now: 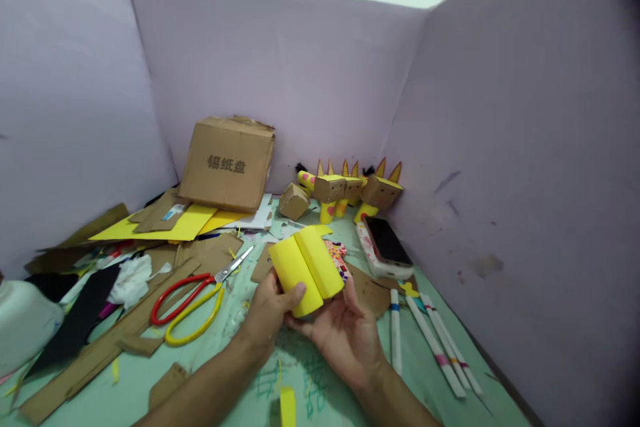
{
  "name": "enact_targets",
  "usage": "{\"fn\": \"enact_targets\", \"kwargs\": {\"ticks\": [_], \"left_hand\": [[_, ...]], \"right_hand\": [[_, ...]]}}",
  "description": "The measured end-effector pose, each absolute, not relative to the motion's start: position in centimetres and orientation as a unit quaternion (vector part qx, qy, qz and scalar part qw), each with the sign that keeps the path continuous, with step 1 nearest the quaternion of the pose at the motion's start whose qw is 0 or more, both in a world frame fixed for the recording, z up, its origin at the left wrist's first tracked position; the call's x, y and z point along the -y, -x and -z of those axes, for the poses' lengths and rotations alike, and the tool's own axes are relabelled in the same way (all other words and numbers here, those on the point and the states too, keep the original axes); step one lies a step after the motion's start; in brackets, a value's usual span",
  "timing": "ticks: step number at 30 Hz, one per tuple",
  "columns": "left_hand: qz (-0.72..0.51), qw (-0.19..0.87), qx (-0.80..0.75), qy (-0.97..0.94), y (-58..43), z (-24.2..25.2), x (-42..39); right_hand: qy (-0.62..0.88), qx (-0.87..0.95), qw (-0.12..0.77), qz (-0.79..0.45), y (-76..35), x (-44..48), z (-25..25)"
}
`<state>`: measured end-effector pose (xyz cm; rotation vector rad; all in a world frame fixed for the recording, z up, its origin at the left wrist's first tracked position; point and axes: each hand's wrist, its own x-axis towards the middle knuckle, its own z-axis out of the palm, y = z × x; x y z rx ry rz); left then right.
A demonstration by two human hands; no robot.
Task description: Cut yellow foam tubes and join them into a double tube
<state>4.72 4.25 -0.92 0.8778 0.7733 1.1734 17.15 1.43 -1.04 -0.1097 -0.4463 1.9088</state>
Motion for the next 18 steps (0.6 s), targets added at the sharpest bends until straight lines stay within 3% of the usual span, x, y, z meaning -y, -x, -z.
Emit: {"fn": "enact_targets", "kwargs": {"ticks": [10,18], "left_hand": [[-0.537,0.635,-0.282,-0.479,-4.9,-0.2,-3.3],[-0.527,0.589,-0.309,-0.529,-4.7,0.3,-2.4]], "right_hand": [[0.075,0.149,0.533,-0.83,-17.6,-1.9,1.8],[0.115,0.121,0.579,-0.798,-18.1,-2.0,1.7]]}}
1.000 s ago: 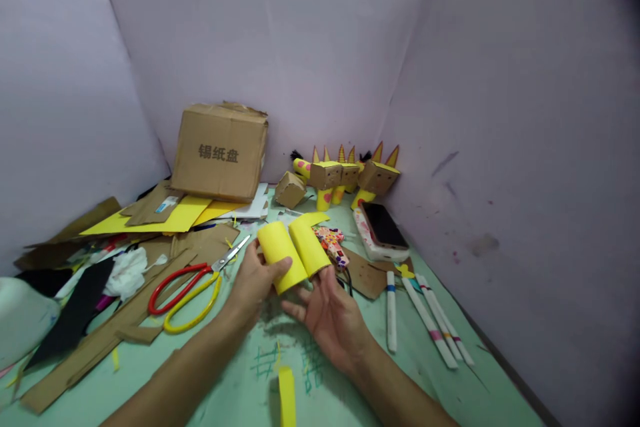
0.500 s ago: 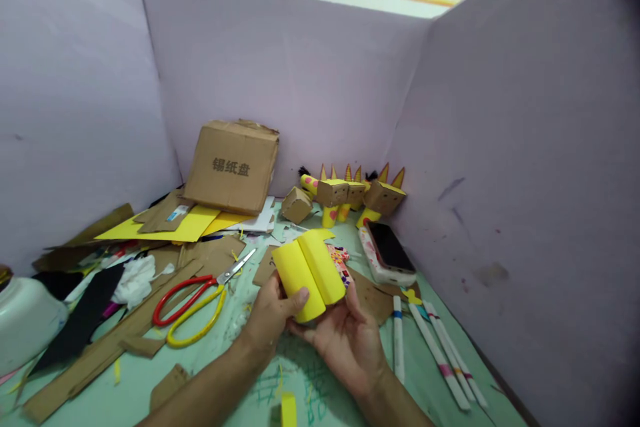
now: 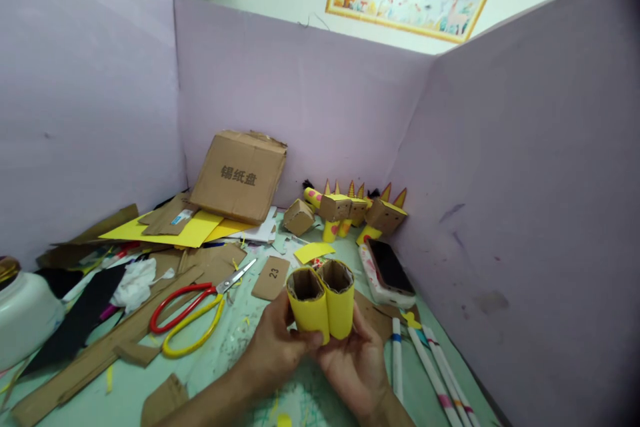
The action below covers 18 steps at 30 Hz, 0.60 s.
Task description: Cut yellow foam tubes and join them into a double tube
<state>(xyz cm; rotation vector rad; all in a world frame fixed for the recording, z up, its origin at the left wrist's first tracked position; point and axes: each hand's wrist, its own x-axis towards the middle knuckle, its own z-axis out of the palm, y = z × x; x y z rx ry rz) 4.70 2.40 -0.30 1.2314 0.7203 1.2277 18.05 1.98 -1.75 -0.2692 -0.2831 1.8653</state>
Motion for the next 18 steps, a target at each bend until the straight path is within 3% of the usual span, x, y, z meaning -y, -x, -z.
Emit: {"fn": "enact_targets", "kwargs": {"ticks": [18], "left_hand": [[-0.549,0.553,-0.32,-0.539,-3.8,0.2,-3.9]], "right_hand": [[0.08,0.172,0.551,-0.813,-18.0,-2.1,1.5]]}}
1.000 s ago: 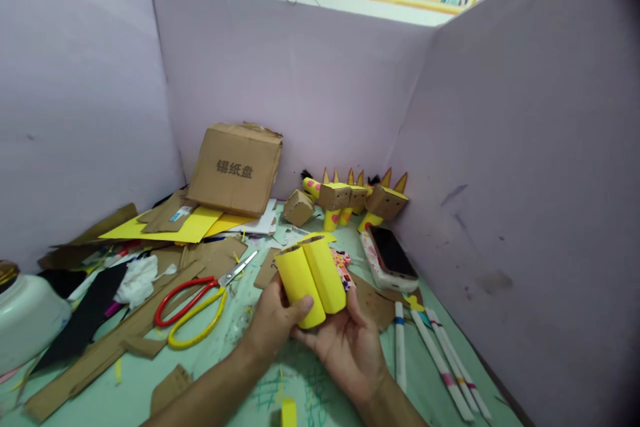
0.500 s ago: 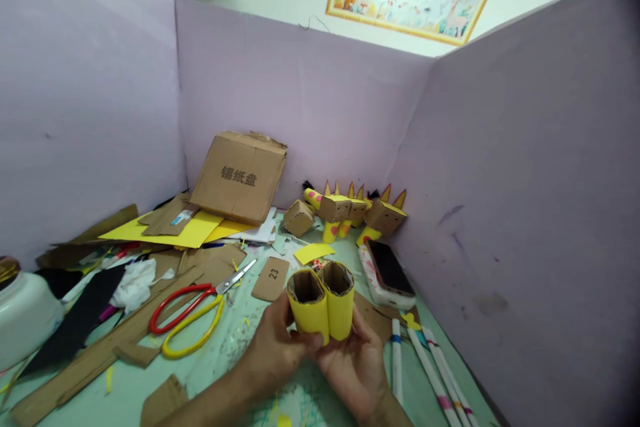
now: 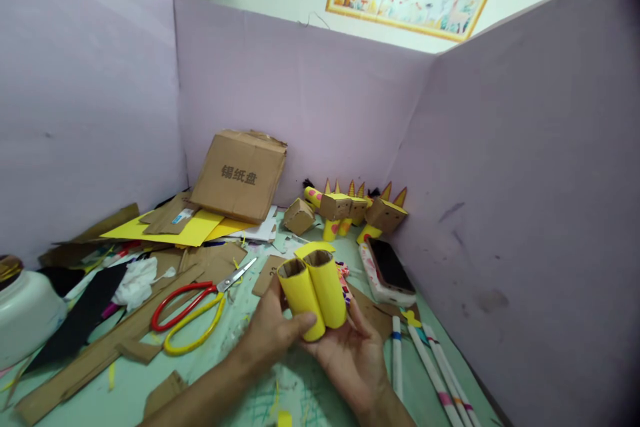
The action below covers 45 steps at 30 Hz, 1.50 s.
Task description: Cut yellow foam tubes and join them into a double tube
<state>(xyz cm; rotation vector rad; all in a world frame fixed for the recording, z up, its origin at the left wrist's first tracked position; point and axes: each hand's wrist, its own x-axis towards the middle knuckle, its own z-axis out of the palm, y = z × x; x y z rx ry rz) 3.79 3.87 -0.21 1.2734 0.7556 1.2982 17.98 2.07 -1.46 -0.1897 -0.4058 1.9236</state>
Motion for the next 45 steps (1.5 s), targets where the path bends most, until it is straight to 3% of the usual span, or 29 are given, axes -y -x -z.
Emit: {"fn": "enact_targets", "kwargs": {"ticks": [14,23,27,30,32,36,39,45], "left_hand": [[-0.52,0.382,-0.562,-0.518,-0.4,-0.1,-7.2],[-0.454,0.477,-0.49,-0.571,0.6,-1.9,-7.1],[-0.432,0.465,-0.472,-0.611,0.2,-3.0,-5.8],[-0.429,0.404,-0.491,-0.641,1.0,-4.6,-5.1],[-0.41,0.302,-0.501,-0.7,1.9,-5.8,-4.7],[-0.279,0.113,-0.468,-0.831,2.6,-6.9,-3.9],[-0.2,0.076,-0.414,-0.885,1.4,-6.3,-3.0],[-0.192,0.061,-0.34,-0.919,-0.3,-5.0,-2.5]], "right_hand": [[0.131,0.202,0.51,-0.826,-17.5,-1.5,1.4],[0.206,0.229,0.516,-0.8,-17.2,-1.7,1.3],[0.22,0.237,0.535,-0.781,-17.2,-1.7,1.5],[0.23,0.251,0.515,-0.787,-17.4,-1.7,1.9],[0.283,0.269,0.503,-0.771,-17.7,-1.7,2.1],[0.419,0.362,0.549,-0.626,-18.5,-2.0,2.5],[0.401,0.468,0.564,-0.55,-18.6,-2.1,2.7],[0.323,0.544,0.53,-0.565,-16.9,-2.0,2.8]]}}
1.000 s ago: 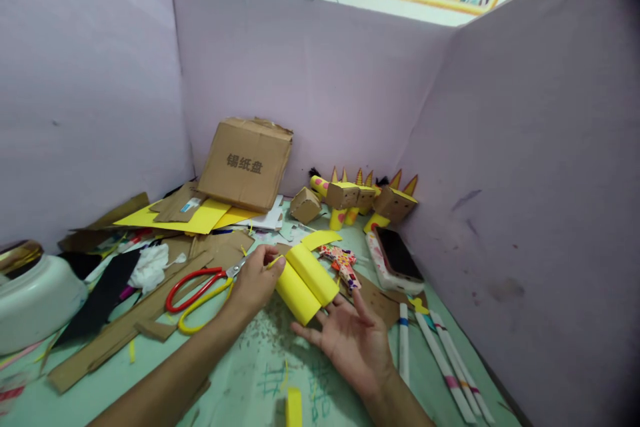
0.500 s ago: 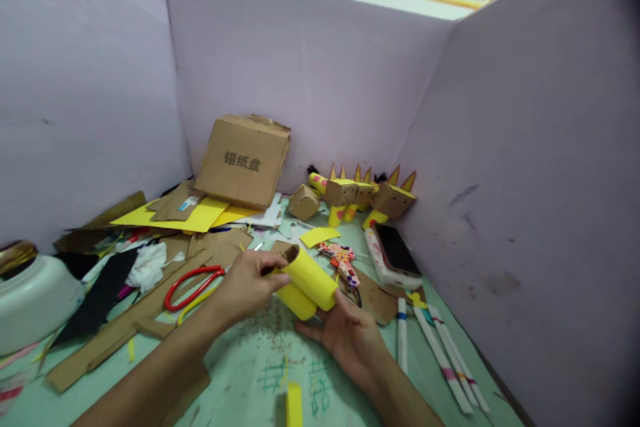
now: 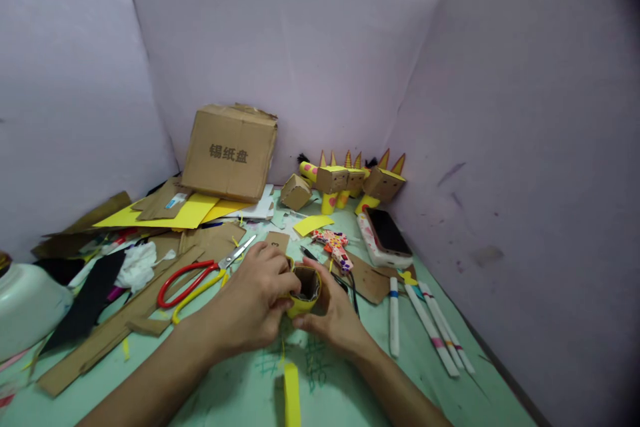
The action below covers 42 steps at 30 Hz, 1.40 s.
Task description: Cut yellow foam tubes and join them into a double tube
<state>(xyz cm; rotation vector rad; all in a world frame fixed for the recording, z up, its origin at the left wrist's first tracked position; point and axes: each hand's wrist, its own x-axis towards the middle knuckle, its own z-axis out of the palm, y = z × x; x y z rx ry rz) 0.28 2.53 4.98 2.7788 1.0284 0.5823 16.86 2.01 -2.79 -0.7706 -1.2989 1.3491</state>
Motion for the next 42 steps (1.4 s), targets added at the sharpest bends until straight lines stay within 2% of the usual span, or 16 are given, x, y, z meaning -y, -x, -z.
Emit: {"fn": "enact_targets", "kwargs": {"ticks": [3,7,13,16,19,23,28,34,42], "left_hand": [[-0.232,0.067,-0.323,-0.915,0.4,-4.7,-2.3],[-0.358,0.074,-0.374,-0.852,2.2,-3.2,-1.8],[-0.403,0.379,-0.49,-0.674,3.4,0.3,-4.0],[-0.474,0.429,-0.479,-0.601,3.3,1.0,-4.9],[-0.511,0.426,-0.447,-0.598,2.8,1.0,-4.4],[-0.49,0.432,-0.41,-0.637,1.8,1.2,-2.6],[-0.417,0.549,-0.39,-0.61,0.3,1.3,-2.0],[-0.459,0.601,-0.316,-0.573,-2.3,0.0,-3.6],[-0.431,0.644,-0.299,-0.557,-4.2,3.3,-2.9]], "right_hand": [[0.312,0.543,0.534,-0.567,-15.8,-2.3,2.6],[0.37,0.53,0.517,-0.562,-15.4,-2.6,2.6],[0.397,0.553,0.501,-0.535,-15.9,-2.8,3.8],[0.409,0.566,0.488,-0.523,-16.0,-3.0,4.2],[0.397,0.578,0.48,-0.527,-16.0,-3.0,4.1],[0.361,0.588,0.488,-0.535,-15.8,-2.7,3.9],[0.387,0.6,0.489,-0.501,-16.4,-2.3,3.1],[0.427,0.574,0.501,-0.487,-19.9,-2.0,1.6],[0.423,0.612,0.475,-0.47,-20.7,-0.8,4.9]]}}
